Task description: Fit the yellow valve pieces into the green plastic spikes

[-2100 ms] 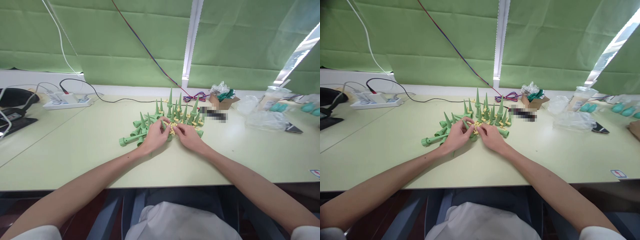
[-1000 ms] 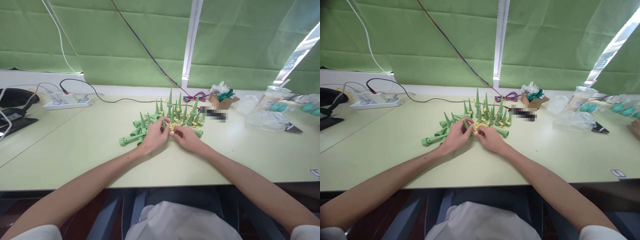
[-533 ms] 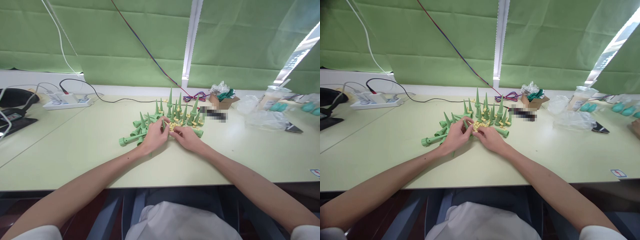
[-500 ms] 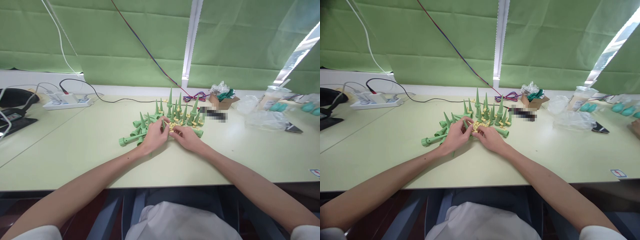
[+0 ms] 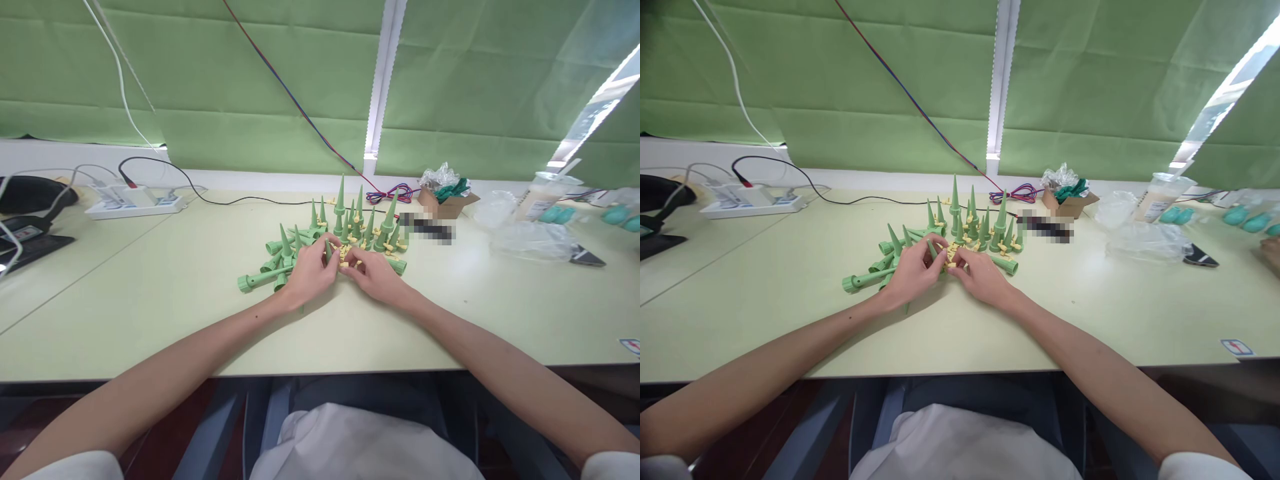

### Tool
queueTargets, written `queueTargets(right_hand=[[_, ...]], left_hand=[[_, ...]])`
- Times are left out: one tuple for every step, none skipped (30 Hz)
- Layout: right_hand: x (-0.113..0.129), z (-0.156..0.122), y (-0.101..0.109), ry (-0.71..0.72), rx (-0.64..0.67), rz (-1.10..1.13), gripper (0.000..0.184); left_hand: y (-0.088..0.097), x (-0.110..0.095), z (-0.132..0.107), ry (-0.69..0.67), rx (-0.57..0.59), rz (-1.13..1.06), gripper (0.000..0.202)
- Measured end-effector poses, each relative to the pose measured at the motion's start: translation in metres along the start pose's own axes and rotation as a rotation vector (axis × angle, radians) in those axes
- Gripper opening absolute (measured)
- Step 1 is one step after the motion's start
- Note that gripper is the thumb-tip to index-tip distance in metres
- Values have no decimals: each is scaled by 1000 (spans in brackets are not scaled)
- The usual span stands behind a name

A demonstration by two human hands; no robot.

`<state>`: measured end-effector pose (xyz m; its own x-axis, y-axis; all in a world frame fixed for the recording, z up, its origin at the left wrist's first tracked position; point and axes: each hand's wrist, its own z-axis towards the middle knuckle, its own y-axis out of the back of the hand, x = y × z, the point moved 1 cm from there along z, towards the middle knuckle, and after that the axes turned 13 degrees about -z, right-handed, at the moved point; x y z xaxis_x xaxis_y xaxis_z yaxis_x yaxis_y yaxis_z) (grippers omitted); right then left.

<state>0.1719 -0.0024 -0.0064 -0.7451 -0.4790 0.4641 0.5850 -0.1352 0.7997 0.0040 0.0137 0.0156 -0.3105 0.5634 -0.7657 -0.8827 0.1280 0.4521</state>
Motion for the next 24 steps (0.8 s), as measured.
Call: queueTargets(right_hand=[[0, 0, 0, 1, 3, -3, 13], [0, 0, 0, 1, 6, -8, 14], [0, 0, 0, 2, 7, -14, 16], [0, 0, 0, 3, 7, -23, 18], [1, 0, 0, 4, 6, -34, 20], [1, 0, 0, 5, 6, -44, 23], [2, 1, 0, 6, 7, -53, 26], [2, 1, 1, 5, 10, -60, 29], [2, 1, 1, 5, 15, -65, 32], [3, 1, 1, 6, 21, -69, 35], [3, 1, 1, 8, 25, -72, 37], [4, 1, 1, 11, 29, -76, 38], [4, 1, 1, 13, 32, -79, 39], [4, 1, 1, 14, 33, -80, 40], [4, 1, 1, 14, 35, -80, 40], [4, 0, 1, 12, 36, -81, 40], [4, 0, 1, 8, 39, -82, 40], [3, 0, 0, 3, 41, -86, 40], [3, 0, 0, -3, 43, -90, 40], [3, 0, 0, -11, 47, -93, 40], [2, 0, 0, -20, 50, -93, 39], [2, 0, 0, -30, 54, -88, 37], [1, 0, -1, -39, 57, -79, 34], [1, 0, -1, -47, 58, -67, 31]], left_hand=[[0, 0, 0, -1, 0, 3, 11], [0, 1, 0, -3, -1, 7, 11], [0, 1, 0, -6, -2, 10, 11], [0, 1, -1, -7, -1, 13, 11], [0, 1, -1, -9, -1, 15, 11], [0, 1, -1, -9, 2, 16, 11], [0, 1, -1, -9, 4, 15, 11], [0, 1, -1, -9, 7, 13, 12], [0, 1, -1, -9, 10, 11, 12], [0, 1, 0, -10, 13, 9, 12], [0, 1, 0, -12, 13, 8, 12], [0, 1, 0, -14, 13, 9, 13], [0, 1, 0, -15, 12, 11, 13], [0, 2, 0, -17, 11, 13, 12], [-1, 2, 0, -18, 10, 16, 12], [-1, 2, 0, -19, 10, 19, 12], [-1, 3, 0, -21, 11, 22, 12], [-1, 3, 0, -22, 13, 24, 12], [-1, 3, 1, -23, 11, 25, 12], [0, 3, 1, -23, 9, 27, 12], [0, 2, 1, -23, 5, 29, 12], [0, 2, 0, -22, 1, 31, 12], [0, 1, 0, -21, -3, 32, 13], [0, 1, 0, -21, -8, 32, 13]])
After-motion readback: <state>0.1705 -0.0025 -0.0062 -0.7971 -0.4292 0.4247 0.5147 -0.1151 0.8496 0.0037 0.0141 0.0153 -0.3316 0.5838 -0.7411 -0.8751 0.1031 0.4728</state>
